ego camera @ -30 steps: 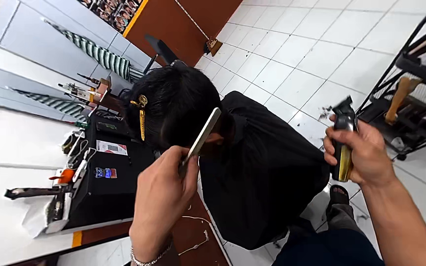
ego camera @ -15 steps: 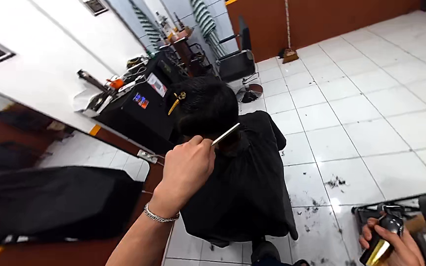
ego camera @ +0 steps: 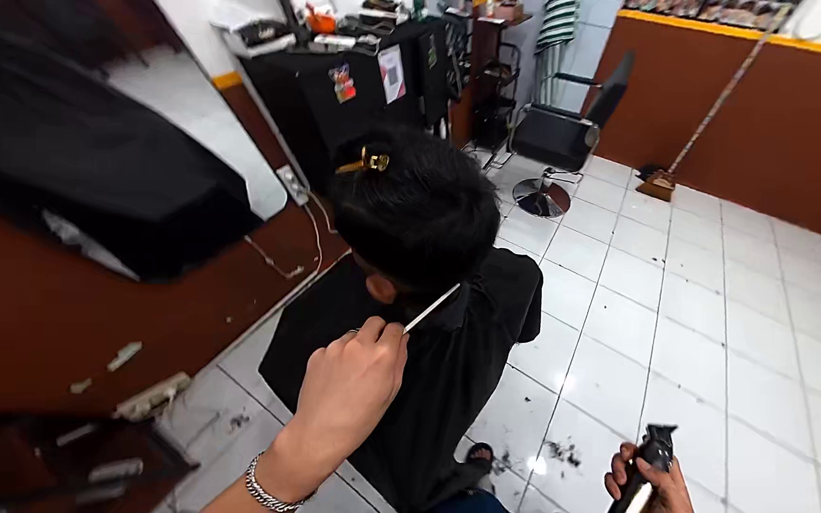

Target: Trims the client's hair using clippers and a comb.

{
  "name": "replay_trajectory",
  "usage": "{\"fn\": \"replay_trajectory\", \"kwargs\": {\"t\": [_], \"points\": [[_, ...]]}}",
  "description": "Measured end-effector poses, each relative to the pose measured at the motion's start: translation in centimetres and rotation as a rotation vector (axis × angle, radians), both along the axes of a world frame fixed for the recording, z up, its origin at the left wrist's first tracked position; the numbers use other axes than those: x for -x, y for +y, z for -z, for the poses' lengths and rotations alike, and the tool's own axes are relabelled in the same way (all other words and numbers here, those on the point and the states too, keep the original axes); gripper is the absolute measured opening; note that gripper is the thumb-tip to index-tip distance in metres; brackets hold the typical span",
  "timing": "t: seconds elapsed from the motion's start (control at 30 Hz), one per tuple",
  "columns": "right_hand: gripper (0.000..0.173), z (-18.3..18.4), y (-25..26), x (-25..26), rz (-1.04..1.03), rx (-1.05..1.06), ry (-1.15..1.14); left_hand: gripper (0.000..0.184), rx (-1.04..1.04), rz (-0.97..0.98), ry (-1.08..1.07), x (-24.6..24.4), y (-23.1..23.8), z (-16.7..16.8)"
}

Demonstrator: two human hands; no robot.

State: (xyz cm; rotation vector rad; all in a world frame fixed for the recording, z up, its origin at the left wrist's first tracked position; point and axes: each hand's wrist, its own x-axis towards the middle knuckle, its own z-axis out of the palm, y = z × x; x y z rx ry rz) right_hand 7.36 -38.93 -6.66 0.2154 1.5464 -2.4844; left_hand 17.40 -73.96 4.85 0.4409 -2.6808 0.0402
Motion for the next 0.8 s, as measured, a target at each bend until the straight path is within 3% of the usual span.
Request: {"fn": "replay_trajectory", "kwargs": {"t": [0.1,0.2,0.33,0.4,0.57,0.63,0.7,0.8], "points": [[0.018,1.0,2.2,4.6,-0.059,0.01,-0.015,0.032,-0.008,-0.073,0.046,0.3,1.4,0.1],[0.019,1.4,0.8,8.9,-0.16,0.047,-0.049,0.032,0.021,-0.16,0.124,1.0,2.2,0.3],[0.045,0.2,-3.9,15.6,-0.505,0.088,0.023,0.028,-0.197,-0.181,0.0,-0.1,3.6,0.3],[0.056,-0.7,-6.7,19.4,-0.69,0.106,0.147,0.032,-0.359,-0.168,0.161,-1.2,4.8,-1.1],[0.036,-7.8,-15.7,25.2,-1.006,0.184,0.498,0.013,-0.558,-0.501,0.796,0.2,7.1,-4.2],[0.03,-11.3,-20.0,25.8,-1.08,0.211,0.684,0.03,-0.532,-0.506,0.972,2.0,6.3,-4.2],[0.034,-13.3,-23.7,26.1,-1.119,0.211,0.847,0.04,-0.473,-0.433,1.051,3.6,5.4,-3.6],[0.05,-14.6,-27.7,25.8,-1.154,0.187,0.97,0.045,-0.424,-0.475,0.954,4.8,4.9,-3.4]]}}
